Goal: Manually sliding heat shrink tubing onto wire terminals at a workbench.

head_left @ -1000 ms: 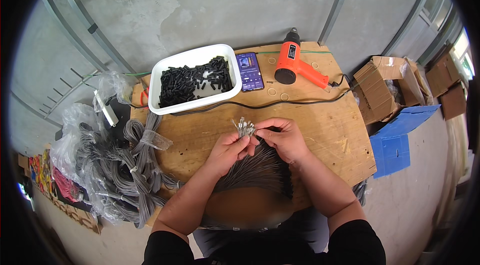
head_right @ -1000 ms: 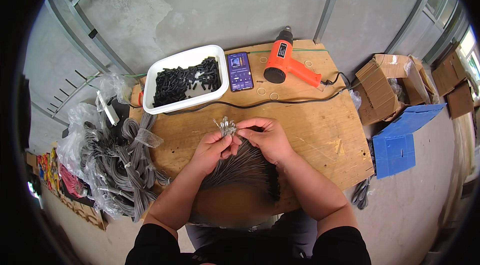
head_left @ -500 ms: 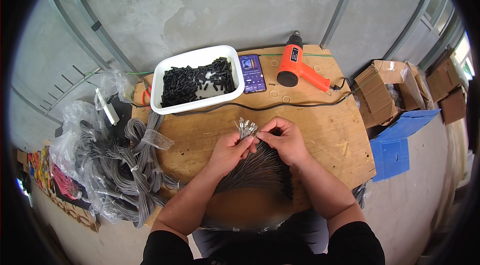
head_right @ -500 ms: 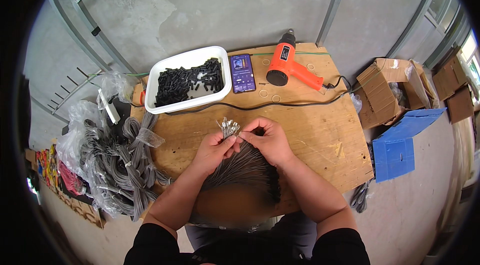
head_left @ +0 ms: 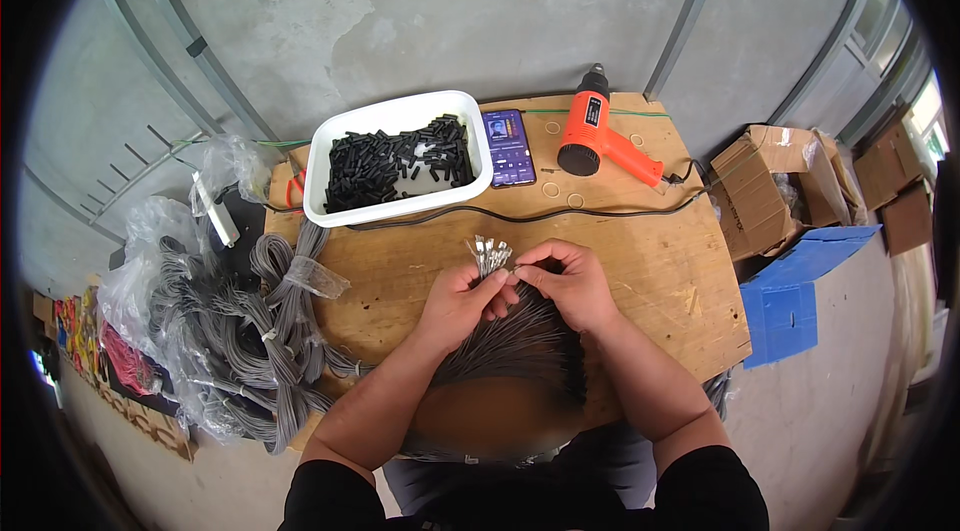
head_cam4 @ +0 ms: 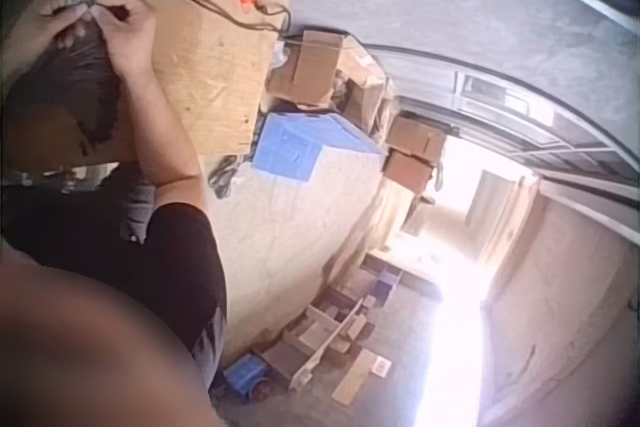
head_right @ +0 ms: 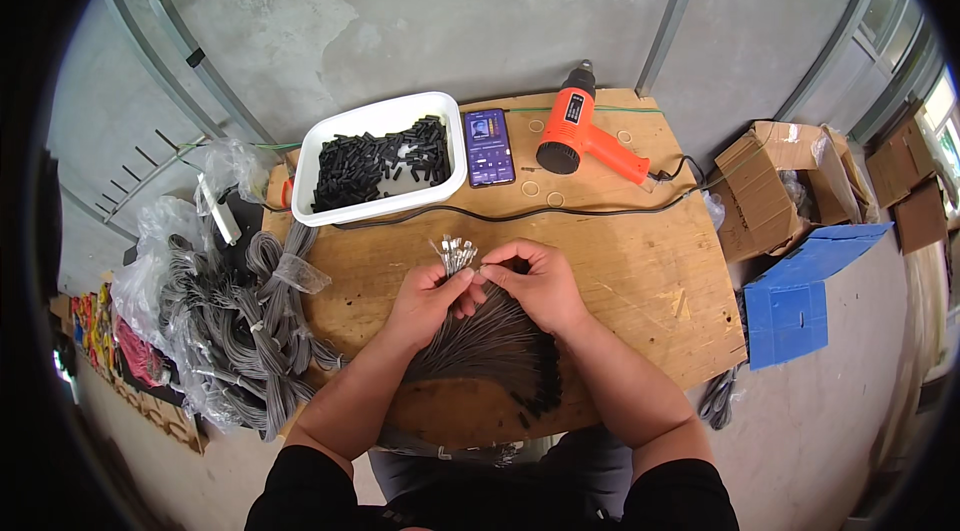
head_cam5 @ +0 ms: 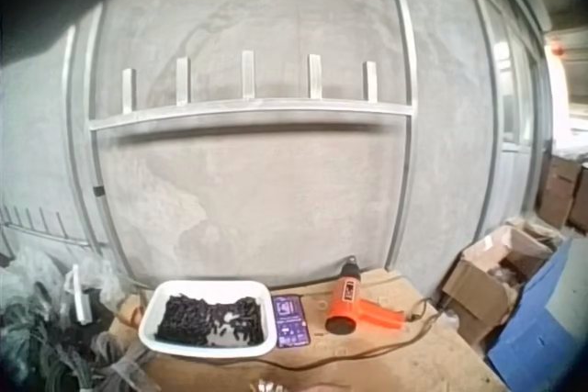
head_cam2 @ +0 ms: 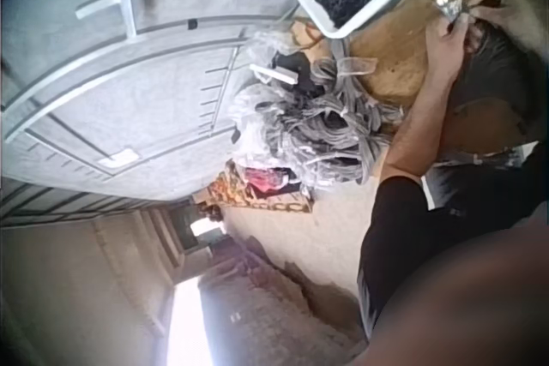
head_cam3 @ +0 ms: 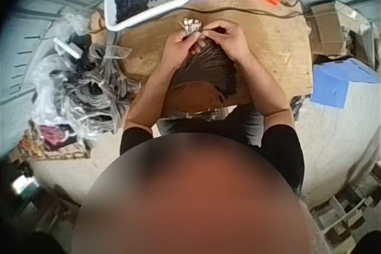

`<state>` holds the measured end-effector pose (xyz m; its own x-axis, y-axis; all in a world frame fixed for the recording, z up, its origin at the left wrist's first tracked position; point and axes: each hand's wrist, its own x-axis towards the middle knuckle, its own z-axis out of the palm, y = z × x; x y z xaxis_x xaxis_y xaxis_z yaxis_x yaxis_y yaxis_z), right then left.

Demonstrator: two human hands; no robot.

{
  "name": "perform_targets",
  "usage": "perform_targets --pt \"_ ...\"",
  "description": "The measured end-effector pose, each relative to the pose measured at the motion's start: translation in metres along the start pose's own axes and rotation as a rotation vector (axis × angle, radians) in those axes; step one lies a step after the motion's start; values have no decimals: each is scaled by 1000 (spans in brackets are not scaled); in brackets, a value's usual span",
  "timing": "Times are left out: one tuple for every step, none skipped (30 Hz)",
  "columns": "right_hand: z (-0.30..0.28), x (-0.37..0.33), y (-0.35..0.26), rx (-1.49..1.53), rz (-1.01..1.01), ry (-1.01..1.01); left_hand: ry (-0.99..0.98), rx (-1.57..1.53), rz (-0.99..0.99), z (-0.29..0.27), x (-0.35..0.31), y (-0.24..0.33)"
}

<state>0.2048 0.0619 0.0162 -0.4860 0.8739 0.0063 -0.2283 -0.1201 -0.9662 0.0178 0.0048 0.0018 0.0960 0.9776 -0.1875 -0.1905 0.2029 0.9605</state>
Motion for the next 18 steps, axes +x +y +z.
perform_targets --pt "0 -1 1 -51 -24 3 1 0 0 0 0 0" --pt "0 -1 1 -103 -49 6 9 -46 -3 0 0 -1" --pt "1 -2 1 -103 -49 4 17 -92 -5 -1 0 -2" --pt "2 -4 0 -178 -96 16 18 -92 -4 0 1 -3" --pt "3 -5 -1 -252 -142 29 56 -115 25 1 2 -6" --pt "2 -4 -1 -252 -142 28 95 -137 55 1 3 -6" --pt "0 -2 0 -239 -134 37 95 -137 55 1 2 -6" --pt "-1 -1 0 -226 -125 48 105 -119 92 1 2 -5" --pt "-2 -1 0 -226 -125 48 114 -101 129 1 2 -4" --pt "-2 -1 -1 -163 -83 45 113 -101 129 1 2 -4" --pt "-2 0 -1 -99 -40 39 115 -51 131 1 1 -5" --pt "-2 0 -3 -99 -40 38 117 -1 133 0 1 -5" --pt "-1 -1 -5 -66 -17 22 118 -1 133 0 0 -5" --pt "-1 -1 -6 -33 7 7 113 8 126 1 0 -4" --pt "-2 -1 -6 -33 6 7 109 16 118 1 0 -4" --pt "-4 0 -6 -25 52 -15 109 16 119 1 0 -4" --pt "-6 1 -5 -17 97 -37 104 7 124 1 0 -4" --pt "-18 5 -5 261 183 -88 95 -3 131 2 1 -3"
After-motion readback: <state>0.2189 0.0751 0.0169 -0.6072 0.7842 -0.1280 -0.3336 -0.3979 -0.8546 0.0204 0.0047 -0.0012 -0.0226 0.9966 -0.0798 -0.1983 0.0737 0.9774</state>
